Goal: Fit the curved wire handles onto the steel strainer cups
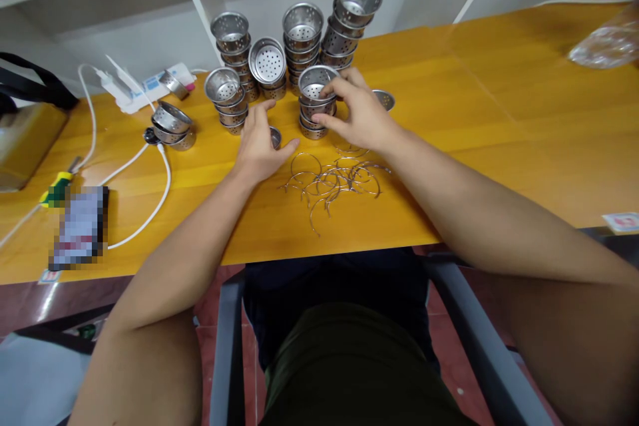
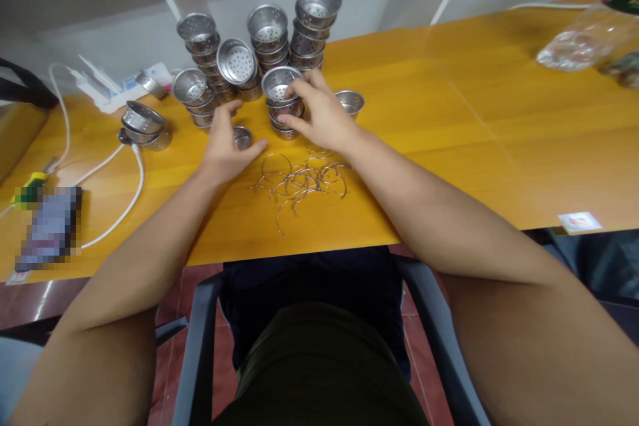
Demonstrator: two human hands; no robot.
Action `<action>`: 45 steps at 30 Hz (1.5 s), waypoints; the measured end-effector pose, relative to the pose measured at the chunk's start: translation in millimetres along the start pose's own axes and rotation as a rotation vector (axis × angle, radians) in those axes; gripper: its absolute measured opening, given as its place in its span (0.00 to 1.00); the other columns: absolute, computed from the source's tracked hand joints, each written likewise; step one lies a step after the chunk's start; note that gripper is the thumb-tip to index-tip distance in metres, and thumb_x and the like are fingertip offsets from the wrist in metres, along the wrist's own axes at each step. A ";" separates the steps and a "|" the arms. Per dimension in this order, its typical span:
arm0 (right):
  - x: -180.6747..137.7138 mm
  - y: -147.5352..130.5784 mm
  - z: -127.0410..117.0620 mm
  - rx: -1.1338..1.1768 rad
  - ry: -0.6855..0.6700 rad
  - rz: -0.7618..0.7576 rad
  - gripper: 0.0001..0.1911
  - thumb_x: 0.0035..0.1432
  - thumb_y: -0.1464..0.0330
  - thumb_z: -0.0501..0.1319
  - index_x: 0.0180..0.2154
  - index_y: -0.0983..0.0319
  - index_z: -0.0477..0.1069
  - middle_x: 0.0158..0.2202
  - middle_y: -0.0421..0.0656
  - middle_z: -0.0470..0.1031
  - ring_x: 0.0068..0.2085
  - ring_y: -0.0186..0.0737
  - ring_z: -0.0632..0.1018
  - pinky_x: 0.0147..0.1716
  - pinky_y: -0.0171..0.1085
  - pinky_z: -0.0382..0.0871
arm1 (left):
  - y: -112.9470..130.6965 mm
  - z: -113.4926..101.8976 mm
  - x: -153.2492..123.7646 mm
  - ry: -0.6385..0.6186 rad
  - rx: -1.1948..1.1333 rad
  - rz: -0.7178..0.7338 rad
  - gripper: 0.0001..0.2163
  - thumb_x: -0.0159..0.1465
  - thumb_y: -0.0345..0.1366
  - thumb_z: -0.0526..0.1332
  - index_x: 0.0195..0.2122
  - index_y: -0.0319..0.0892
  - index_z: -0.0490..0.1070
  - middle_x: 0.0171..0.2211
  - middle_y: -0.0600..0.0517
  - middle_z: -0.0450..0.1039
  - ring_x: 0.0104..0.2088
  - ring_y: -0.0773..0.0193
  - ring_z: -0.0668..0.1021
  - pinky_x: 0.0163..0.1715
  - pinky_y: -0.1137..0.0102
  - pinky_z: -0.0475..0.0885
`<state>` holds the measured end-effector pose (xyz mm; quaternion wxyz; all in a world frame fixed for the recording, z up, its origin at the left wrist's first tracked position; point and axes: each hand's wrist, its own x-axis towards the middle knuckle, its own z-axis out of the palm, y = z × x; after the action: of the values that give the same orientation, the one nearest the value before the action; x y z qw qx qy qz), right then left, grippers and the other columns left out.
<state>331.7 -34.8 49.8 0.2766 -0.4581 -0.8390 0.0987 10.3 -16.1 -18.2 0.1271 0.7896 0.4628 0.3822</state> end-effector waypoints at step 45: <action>-15.8 0.3 -47.5 0.068 -0.787 0.093 0.04 0.70 0.68 0.75 0.46 0.57 0.89 0.41 0.43 0.93 0.38 0.48 0.88 0.41 0.47 0.76 | 17.5 -22.7 9.1 0.055 -0.018 0.098 0.44 0.65 0.63 0.89 0.73 0.52 0.71 0.73 0.39 0.79 0.80 0.28 0.79 0.90 0.32 0.73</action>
<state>365.0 -51.8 83.1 -0.0557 -0.4132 -0.8556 0.3067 7.5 -21.5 11.3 0.1024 0.7996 0.4234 0.4135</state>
